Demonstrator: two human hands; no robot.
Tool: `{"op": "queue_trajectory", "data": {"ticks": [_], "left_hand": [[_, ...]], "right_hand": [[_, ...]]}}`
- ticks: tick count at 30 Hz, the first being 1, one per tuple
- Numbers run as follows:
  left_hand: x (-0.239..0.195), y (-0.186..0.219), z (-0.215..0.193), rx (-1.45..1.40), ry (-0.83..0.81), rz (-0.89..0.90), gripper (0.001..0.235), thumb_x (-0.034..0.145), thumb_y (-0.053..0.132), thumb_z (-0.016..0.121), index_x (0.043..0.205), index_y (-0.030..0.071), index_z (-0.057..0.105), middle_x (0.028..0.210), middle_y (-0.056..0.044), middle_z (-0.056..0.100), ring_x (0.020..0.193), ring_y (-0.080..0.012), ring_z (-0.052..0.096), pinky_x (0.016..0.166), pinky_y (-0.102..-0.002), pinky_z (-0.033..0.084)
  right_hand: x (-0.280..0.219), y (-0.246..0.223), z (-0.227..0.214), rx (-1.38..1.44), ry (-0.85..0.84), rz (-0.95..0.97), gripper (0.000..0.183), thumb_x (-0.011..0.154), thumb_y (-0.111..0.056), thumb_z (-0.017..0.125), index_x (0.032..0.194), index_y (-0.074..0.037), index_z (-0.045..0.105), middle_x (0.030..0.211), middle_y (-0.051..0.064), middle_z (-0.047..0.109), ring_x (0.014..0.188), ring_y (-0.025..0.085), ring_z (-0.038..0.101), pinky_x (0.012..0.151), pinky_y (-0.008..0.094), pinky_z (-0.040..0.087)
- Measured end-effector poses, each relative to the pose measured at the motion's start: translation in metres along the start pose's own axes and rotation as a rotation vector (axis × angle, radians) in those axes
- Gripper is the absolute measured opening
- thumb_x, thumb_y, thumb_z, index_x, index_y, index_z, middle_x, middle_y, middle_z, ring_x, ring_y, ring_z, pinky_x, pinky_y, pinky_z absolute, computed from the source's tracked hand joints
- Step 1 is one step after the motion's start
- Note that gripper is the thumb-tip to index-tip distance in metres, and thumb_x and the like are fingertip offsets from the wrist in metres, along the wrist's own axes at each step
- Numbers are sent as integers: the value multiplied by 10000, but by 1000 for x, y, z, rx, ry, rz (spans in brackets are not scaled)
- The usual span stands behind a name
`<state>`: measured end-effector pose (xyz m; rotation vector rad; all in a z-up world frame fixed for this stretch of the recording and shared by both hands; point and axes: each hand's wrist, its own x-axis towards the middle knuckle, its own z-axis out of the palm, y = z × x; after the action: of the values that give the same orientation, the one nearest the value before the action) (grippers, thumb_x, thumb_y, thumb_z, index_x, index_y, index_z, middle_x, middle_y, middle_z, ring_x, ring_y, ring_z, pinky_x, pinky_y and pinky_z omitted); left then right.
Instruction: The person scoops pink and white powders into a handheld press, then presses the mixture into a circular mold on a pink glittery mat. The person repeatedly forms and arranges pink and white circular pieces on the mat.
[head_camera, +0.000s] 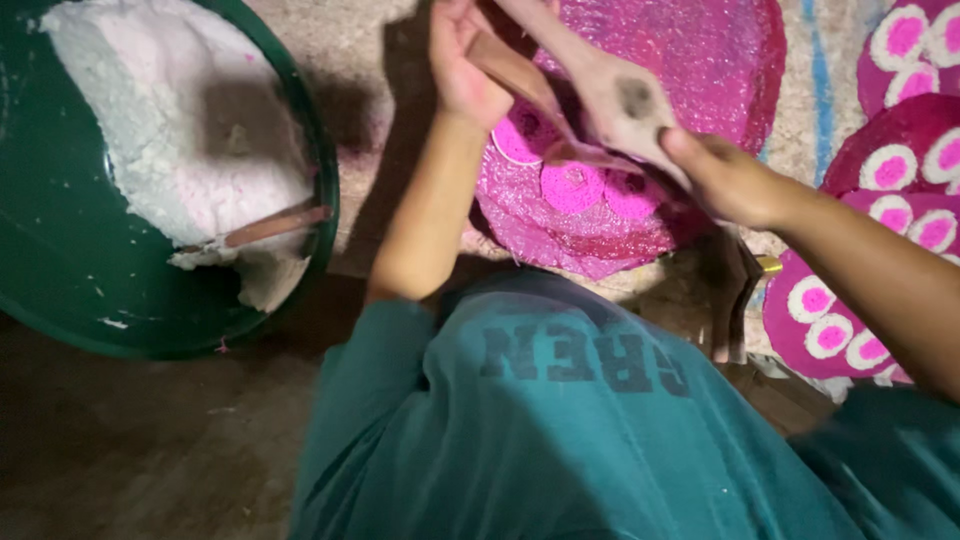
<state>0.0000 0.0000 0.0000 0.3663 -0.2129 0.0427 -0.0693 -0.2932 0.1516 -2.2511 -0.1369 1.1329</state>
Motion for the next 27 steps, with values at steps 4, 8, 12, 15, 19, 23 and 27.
{"op": "queue_trajectory", "data": {"ticks": [4,8,12,15,19,23,27], "left_hand": [[-26,32,17,754,-113,-331,595,1060,247,615,1598,81,422,1497,-106,568,1442,-274,515,1260,-433,427],[-63,59,45,1603,-487,-256,1072,749,81,888,1605,105,242,1580,-183,385,1468,-373,299,1206,-542,277],[-68,59,70,1826,-532,-273,1176,690,122,936,1619,155,214,1572,-178,380,1449,-354,307,1186,-578,242],[-59,62,76,1798,-528,-351,1165,717,134,935,1626,157,208,1576,-152,396,1418,-341,333,1167,-575,226],[-34,58,57,1808,-486,-424,1153,729,236,930,1614,164,194,1587,-101,410,1420,-315,349,1172,-535,266],[14,33,-1,1867,-356,-245,1127,819,319,952,1643,140,204,1665,-158,284,1532,-385,203,1226,-580,155],[25,30,-70,1296,-65,-273,959,906,106,801,1663,131,213,1702,-158,299,1589,-367,278,1290,-489,326]], "right_hand": [[-36,35,-14,107,80,-105,1055,882,-896,94,1191,-39,626,1011,111,677,996,193,635,900,360,515],[-60,58,8,656,206,-234,1107,843,-969,247,1278,18,498,954,135,524,876,259,511,773,393,435],[-67,69,36,1043,319,-321,1081,801,-976,347,1248,1,468,981,108,515,833,239,471,811,397,418],[-75,77,53,1110,387,-329,1071,806,-983,370,1215,-1,488,927,118,516,813,245,477,815,394,405],[-86,89,72,1200,494,-367,1004,844,-953,396,1200,-18,478,894,94,480,769,238,443,739,371,382],[-91,97,81,1277,517,-440,961,834,-902,402,1179,-9,484,917,72,492,801,235,470,744,364,395],[-99,102,90,1262,599,-389,1031,825,-938,423,1254,-5,503,961,83,523,849,246,506,809,379,416]]}}
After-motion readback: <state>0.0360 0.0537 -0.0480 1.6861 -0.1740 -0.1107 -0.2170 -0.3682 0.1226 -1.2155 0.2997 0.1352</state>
